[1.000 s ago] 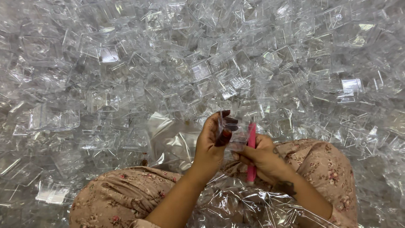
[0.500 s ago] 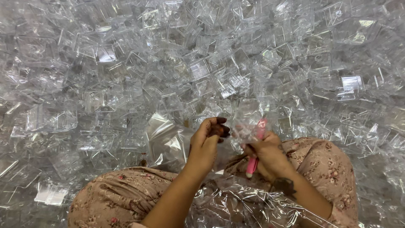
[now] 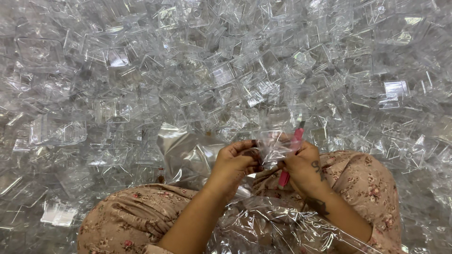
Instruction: The person sits on the floor among a large pile of clear plastic boxes and repeatedly picks up box bases and lids, snapping them together one at a time. They use a small pink utility knife to trim or separate parts of a box, then continue assembling and stacking the finished boxes.
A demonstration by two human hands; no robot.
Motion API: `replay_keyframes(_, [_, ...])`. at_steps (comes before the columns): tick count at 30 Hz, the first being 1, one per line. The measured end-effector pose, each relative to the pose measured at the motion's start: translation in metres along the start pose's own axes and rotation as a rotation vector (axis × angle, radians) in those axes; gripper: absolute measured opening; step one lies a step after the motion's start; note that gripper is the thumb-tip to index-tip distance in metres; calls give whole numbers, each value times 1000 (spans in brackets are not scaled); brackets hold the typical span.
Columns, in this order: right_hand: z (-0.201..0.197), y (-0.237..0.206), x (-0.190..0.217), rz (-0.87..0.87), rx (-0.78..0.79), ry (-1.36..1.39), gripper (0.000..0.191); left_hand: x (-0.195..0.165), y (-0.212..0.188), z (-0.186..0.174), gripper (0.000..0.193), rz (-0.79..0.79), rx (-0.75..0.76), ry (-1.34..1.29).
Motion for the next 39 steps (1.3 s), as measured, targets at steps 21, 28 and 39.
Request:
replay_keyframes(21, [-9, 10, -13, 0, 72, 69, 20, 10, 13, -4, 27, 157, -34, -113])
replay_keyframes(28, [-1, -3, 21, 14, 120, -216, 32, 1, 16, -10, 16, 105, -34, -333])
replay_keyframes(39, [-5, -7, 43, -87, 174, -433, 44, -6, 22, -22, 14, 149, 8, -384])
Point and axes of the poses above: each hand's wrist, its own y-axis towards the middle knuckle, its own z-axis out of the palm, x = y × z, the point moved 2 cm from there along y, towards the middle knuckle, and after that the axes turned 2 degrees about -z, right-handed, at the moved point
